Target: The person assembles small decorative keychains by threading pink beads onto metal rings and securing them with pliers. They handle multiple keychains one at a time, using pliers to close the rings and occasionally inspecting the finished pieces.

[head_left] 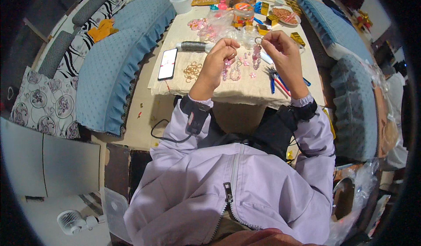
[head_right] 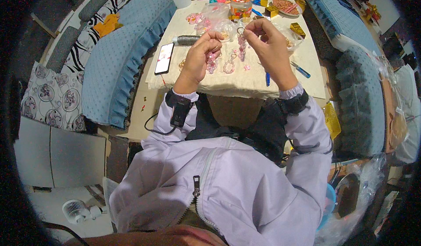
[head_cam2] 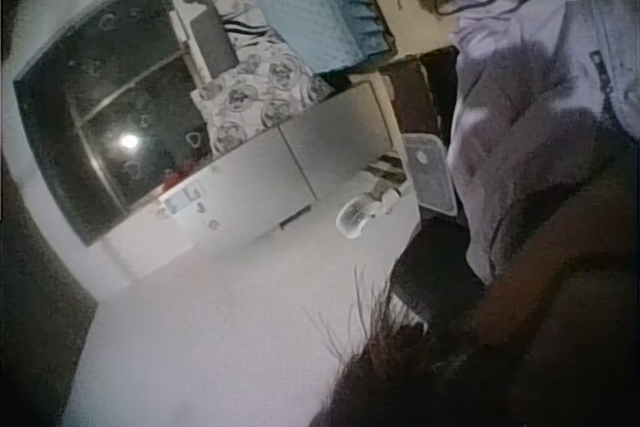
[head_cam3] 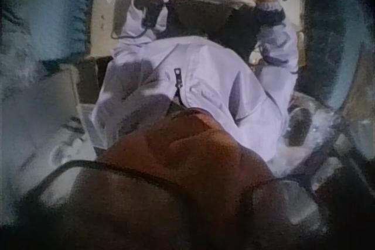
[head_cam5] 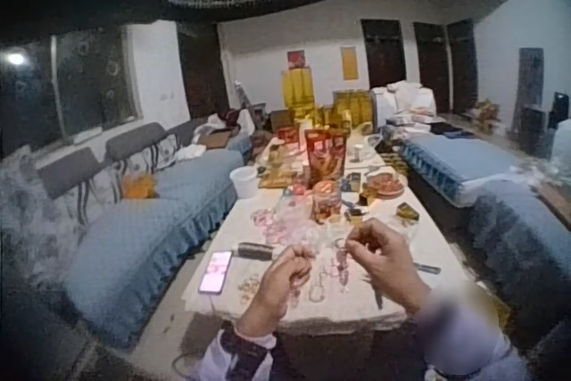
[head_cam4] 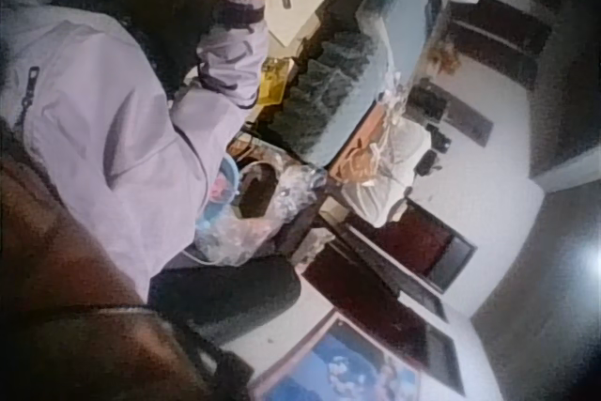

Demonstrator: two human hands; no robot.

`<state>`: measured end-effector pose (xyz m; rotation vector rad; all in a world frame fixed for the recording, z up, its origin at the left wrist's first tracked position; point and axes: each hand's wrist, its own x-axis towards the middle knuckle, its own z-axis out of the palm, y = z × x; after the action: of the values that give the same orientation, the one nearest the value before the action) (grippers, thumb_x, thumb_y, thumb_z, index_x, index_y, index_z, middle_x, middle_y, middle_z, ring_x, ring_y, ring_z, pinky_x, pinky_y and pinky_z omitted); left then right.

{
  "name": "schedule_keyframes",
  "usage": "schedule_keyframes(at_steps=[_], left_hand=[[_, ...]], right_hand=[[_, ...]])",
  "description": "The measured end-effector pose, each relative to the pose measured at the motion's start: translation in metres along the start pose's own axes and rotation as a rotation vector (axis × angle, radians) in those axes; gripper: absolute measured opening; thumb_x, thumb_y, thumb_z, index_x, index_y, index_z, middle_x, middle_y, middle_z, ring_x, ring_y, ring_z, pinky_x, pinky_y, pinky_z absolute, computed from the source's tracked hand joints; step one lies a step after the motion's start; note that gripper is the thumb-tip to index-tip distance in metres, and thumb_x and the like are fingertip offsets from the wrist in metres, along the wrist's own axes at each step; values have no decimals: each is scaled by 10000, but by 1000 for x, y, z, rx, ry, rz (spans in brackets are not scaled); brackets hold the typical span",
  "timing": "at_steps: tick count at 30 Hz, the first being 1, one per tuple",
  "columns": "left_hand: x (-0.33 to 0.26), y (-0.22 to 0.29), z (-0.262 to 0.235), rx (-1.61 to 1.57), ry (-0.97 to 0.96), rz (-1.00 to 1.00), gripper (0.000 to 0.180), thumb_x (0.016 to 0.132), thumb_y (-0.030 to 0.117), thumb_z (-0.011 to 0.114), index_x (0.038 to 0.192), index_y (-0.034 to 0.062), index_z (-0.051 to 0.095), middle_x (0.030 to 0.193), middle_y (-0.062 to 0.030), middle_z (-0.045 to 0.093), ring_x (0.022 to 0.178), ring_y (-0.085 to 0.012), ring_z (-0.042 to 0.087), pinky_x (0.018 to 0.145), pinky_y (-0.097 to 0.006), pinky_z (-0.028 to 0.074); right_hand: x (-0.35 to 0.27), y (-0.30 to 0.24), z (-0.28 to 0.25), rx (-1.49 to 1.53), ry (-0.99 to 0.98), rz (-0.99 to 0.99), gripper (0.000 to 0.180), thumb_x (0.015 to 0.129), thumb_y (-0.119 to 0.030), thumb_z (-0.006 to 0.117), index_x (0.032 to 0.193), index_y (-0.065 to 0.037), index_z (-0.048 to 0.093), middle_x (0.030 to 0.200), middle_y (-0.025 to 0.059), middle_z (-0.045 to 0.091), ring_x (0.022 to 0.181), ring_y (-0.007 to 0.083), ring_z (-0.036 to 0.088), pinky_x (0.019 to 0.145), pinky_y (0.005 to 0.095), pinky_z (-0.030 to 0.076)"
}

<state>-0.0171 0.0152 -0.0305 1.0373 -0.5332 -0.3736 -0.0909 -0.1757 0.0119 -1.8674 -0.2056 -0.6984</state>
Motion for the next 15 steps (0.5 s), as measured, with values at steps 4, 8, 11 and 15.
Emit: schedule_keyframes(at_steps=[4, 8, 11, 15], left_hand=[[3, 0, -1, 11, 65, 44, 219, 875, 32, 582, 1092, 5, 570, 781, 12, 548, 703, -64, 509, 655, -202, 416], [2, 4, -5, 86, 28, 72, 283, 861, 25, 675, 1131, 2, 591, 870, -21, 636, 808, -87, 599, 769, -218, 483], [2, 6, -7, 142, 22, 108, 277, 858, 54, 709, 1116, 2, 623, 904, -41, 668, 837, -97, 626, 776, -227, 494], [4, 8, -7, 208, 22, 134, 252, 874, 47, 700, 1116, -1, 648, 966, -80, 701, 900, -131, 670, 788, -232, 527]], right_hand=[[0, 5, 2, 42, -20, 22, 131, 908, -129, 651, 961, -15, 612, 852, -6, 630, 718, 42, 554, 637, 202, 445], [0, 11, 3, 53, -38, 65, 136, 913, -128, 648, 965, -10, 606, 855, 3, 628, 734, 57, 571, 658, 208, 459], [2, 15, 3, 89, -53, 89, 133, 918, -126, 643, 967, -9, 602, 854, 1, 619, 754, 58, 572, 681, 204, 462], [1, 19, 2, 139, -62, 108, 121, 925, -119, 636, 971, -14, 598, 869, -5, 610, 779, 54, 567, 703, 198, 457]])
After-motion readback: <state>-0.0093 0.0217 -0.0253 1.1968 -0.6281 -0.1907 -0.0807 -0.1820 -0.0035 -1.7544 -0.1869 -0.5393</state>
